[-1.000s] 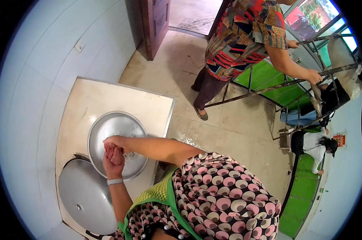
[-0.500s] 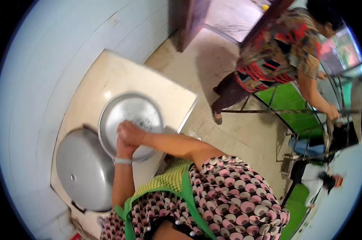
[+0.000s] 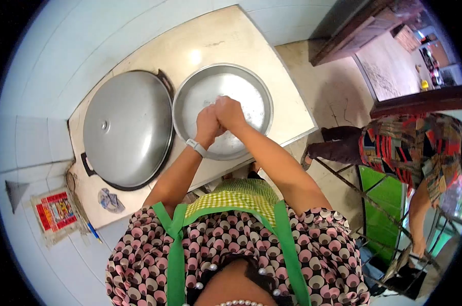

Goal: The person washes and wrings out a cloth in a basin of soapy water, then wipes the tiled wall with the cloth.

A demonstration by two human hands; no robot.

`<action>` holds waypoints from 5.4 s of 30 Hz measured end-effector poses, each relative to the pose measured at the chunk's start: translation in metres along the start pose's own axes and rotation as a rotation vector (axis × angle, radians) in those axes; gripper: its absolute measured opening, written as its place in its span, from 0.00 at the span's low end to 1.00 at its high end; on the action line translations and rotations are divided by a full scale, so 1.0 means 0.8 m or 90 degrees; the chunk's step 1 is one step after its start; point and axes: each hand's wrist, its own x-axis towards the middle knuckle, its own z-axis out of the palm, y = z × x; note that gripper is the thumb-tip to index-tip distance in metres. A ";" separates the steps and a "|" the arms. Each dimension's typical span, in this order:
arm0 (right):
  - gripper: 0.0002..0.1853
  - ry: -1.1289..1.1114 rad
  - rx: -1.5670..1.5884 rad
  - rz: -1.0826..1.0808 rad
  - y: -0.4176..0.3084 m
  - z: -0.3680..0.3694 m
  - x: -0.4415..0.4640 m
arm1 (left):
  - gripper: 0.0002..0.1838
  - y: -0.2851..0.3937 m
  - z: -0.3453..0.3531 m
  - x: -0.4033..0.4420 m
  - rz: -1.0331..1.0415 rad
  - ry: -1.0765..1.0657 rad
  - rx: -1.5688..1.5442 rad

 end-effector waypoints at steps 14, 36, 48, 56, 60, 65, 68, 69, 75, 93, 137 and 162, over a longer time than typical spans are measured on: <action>0.16 -0.112 0.545 0.510 0.087 -0.029 0.003 | 0.24 -0.009 -0.030 -0.030 -0.365 0.114 -0.490; 0.08 -0.203 0.514 0.298 0.102 -0.058 0.030 | 0.12 -0.037 -0.068 0.017 -0.182 0.096 -0.146; 0.32 -0.221 -0.162 -0.022 0.106 0.003 -0.022 | 0.33 -0.037 -0.003 0.009 0.040 -0.041 0.383; 0.32 -0.439 -0.223 0.166 0.098 -0.017 -0.031 | 0.35 -0.071 0.036 0.008 -0.099 -0.258 0.492; 0.26 -0.323 -0.165 0.204 0.131 0.035 -0.045 | 0.34 -0.048 0.014 0.029 -0.137 -0.354 0.267; 0.11 -0.377 0.237 0.218 0.086 -0.019 -0.016 | 0.29 -0.069 0.025 -0.002 -0.599 0.014 -0.513; 0.10 -0.399 0.429 0.358 0.037 -0.077 -0.008 | 0.26 0.009 -0.009 -0.007 -0.886 0.014 -0.919; 0.12 -0.428 0.481 0.263 0.037 -0.076 -0.011 | 0.24 0.025 -0.015 -0.007 -0.928 -0.080 -1.036; 0.11 -0.449 0.472 0.067 -0.032 -0.146 -0.024 | 0.17 -0.065 0.043 0.021 -0.196 -0.301 -0.834; 0.23 -0.212 1.025 0.575 0.011 -0.061 -0.027 | 0.19 0.070 -0.035 -0.004 -0.398 -0.269 -1.324; 0.22 -0.229 1.067 0.458 0.041 -0.028 0.018 | 0.18 0.075 -0.041 -0.031 -0.469 -0.211 -0.824; 0.10 -0.161 0.708 0.402 -0.020 -0.049 0.019 | 0.11 0.066 -0.014 -0.030 -0.285 -0.149 -0.362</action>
